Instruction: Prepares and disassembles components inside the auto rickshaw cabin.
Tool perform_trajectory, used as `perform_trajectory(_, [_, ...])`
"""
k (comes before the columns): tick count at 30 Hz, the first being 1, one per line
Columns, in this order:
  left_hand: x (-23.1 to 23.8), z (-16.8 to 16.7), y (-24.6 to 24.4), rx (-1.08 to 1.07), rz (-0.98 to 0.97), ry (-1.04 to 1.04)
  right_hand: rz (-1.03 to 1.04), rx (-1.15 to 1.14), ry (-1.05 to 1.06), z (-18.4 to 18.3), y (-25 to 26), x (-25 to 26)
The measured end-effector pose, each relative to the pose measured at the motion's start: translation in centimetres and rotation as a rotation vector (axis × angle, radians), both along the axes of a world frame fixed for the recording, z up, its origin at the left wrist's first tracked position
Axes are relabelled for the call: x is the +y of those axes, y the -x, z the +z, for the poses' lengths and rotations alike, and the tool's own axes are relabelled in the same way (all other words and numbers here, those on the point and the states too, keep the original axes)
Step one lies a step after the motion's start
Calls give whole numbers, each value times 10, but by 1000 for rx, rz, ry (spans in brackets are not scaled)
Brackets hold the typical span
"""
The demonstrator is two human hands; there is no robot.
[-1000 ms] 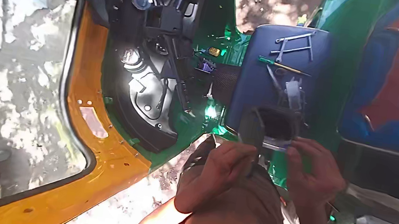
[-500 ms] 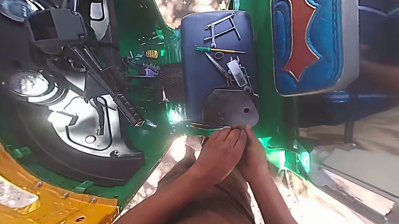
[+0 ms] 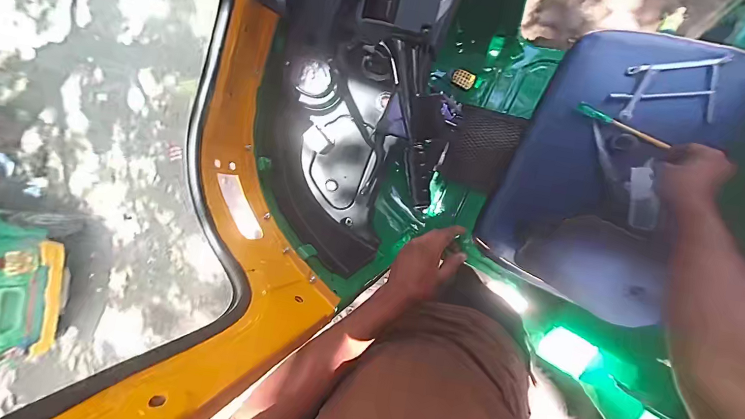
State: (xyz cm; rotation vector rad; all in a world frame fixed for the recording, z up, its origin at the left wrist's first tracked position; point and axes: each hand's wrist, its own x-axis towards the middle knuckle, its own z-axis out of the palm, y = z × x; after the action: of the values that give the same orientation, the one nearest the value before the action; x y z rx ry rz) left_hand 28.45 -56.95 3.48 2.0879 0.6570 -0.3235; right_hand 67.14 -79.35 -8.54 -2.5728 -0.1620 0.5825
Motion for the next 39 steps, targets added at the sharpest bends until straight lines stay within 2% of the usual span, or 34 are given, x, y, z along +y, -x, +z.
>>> perform_trajectory(3, [34,-15,27,-2,594,138,111,4,148,-15,-16,4])
perform_trajectory(6, [58,-45,48,-123,1122,169,163,31,202,-26,-18,8])
perform_trajectory(8, [67,-64,48,-136,1326,137,182,41,234,-31,-23,7])
perform_trajectory(11, [74,-83,42,-118,1479,143,243,48,265,-33,-33,4])
perform_trajectory(15, [95,-90,28,-125,1466,42,314,41,233,-25,-43,7])
perform_trajectory(18, [130,-91,17,-116,1488,-150,379,27,279,-26,-51,12])
perform_trajectory(20, [153,-88,14,-28,1464,-271,379,45,297,-25,-50,16])
perform_trajectory(25, [199,-71,-4,318,1218,-470,338,68,276,-21,-51,17])
perform_trajectory(28, [224,-61,-16,423,1043,-548,289,33,195,-6,-51,16])
perform_trajectory(35, [257,-59,-10,294,878,-655,65,83,-7,27,-32,12])
perform_trajectory(39, [258,-63,-5,256,921,-644,5,130,-62,32,-18,0])
